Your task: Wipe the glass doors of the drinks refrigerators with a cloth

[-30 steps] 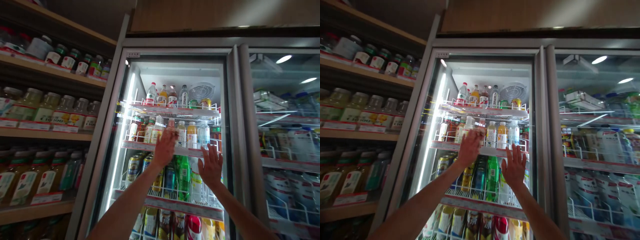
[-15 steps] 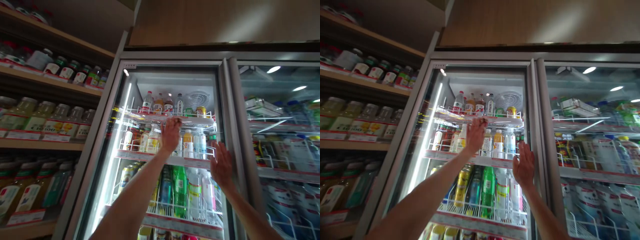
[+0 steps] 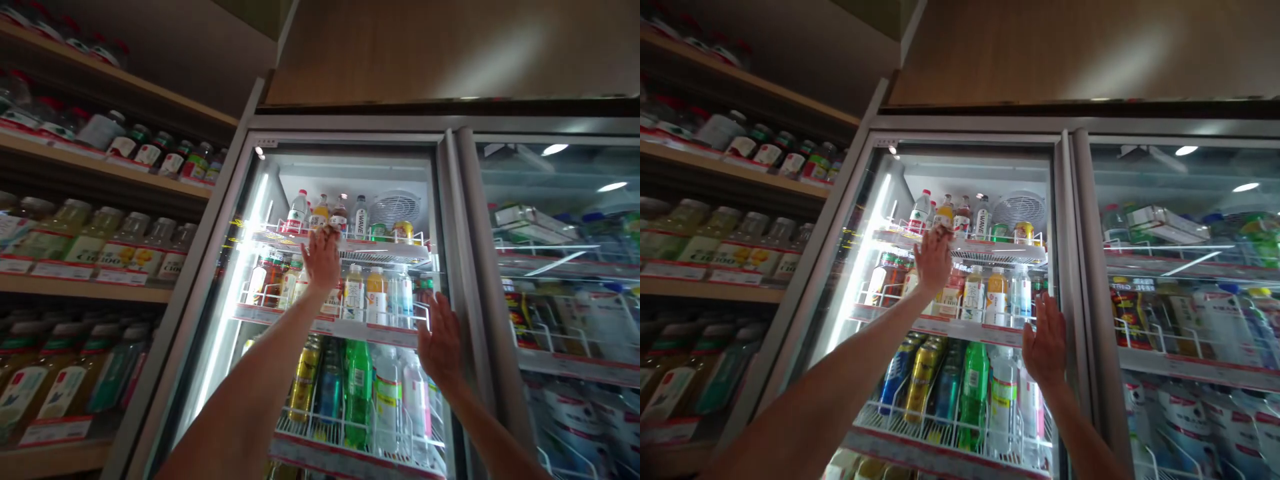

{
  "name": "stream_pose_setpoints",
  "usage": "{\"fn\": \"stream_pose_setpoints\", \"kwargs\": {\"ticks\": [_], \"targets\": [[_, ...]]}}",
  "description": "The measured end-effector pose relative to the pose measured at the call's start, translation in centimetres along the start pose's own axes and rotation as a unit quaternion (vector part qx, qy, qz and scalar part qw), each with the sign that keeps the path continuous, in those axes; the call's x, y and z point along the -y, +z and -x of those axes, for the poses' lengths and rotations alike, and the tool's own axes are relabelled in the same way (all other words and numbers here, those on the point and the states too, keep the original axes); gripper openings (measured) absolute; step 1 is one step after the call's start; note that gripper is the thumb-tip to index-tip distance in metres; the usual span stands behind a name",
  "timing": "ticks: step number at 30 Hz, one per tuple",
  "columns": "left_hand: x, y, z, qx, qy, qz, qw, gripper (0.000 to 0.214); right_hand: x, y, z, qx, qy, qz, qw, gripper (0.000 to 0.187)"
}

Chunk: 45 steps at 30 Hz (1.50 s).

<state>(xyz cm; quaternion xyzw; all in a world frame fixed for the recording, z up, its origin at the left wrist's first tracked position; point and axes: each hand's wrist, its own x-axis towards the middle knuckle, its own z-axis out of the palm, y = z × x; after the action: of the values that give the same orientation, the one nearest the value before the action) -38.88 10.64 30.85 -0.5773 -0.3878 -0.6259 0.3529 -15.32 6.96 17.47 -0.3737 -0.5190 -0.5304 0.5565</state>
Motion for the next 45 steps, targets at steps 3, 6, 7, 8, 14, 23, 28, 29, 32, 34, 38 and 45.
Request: {"fn": "stream_pose_setpoints", "kwargs": {"ticks": [3,6,7,8,14,23,28,29,32,34,38,45], "targets": [[-3.4,0.7,3.0,0.052,0.198,0.015,0.979,0.042,0.1,-0.1,-0.1,0.01,0.0,0.03,0.999,0.057],[-5.6,1.7,4.7,0.067,0.324,0.025,0.943,0.042,0.5,0.0,-0.8,0.015,-0.002,0.046,0.999,0.059],[-5.3,1.8,4.5,0.067,0.328,0.023,0.942,0.042,0.7,0.1,-1.3,0.016,-0.005,0.049,0.999,0.059],[-4.4,1.6,3.9,0.065,0.31,0.018,0.948,0.041,1.1,0.2,-2.0,0.017,-0.009,0.05,0.999,0.059],[3.6,-0.8,0.0,-0.026,-0.046,-0.03,0.998,0.04,3.5,2.2,-6.4,0.018,-0.004,0.059,0.998,0.053],[0.8,0.5,8.0,0.018,0.237,-0.012,0.971,0.042,3.7,3.2,-6.0,-0.022,-0.024,0.023,0.999,0.056],[12.0,-3.5,5.0,-0.062,-0.112,-0.067,0.989,0.041,3.7,3.2,-6.1,-0.006,-0.033,0.044,0.998,0.056],[13.5,-3.9,4.5,-0.077,-0.158,-0.078,0.981,0.042,3.7,3.2,-6.1,-0.003,-0.035,0.049,0.998,0.056],[12.5,-3.4,5.1,-0.068,-0.138,-0.076,0.985,0.042,4.0,3.1,-6.2,0.0,-0.043,0.056,0.998,0.055],[8.2,-2.1,7.0,-0.031,-0.042,-0.055,0.997,0.038,4.0,3.0,-6.1,-0.003,-0.049,0.051,0.997,0.054],[-0.9,0.2,11.1,0.014,0.166,-0.008,0.986,0.041,3.6,3.0,-6.1,-0.005,-0.045,0.04,0.998,0.054],[6.6,-2.5,10.3,0.038,0.078,-0.02,0.996,0.04,3.7,3.2,-6.0,0.01,-0.007,0.053,0.999,0.054]]}}
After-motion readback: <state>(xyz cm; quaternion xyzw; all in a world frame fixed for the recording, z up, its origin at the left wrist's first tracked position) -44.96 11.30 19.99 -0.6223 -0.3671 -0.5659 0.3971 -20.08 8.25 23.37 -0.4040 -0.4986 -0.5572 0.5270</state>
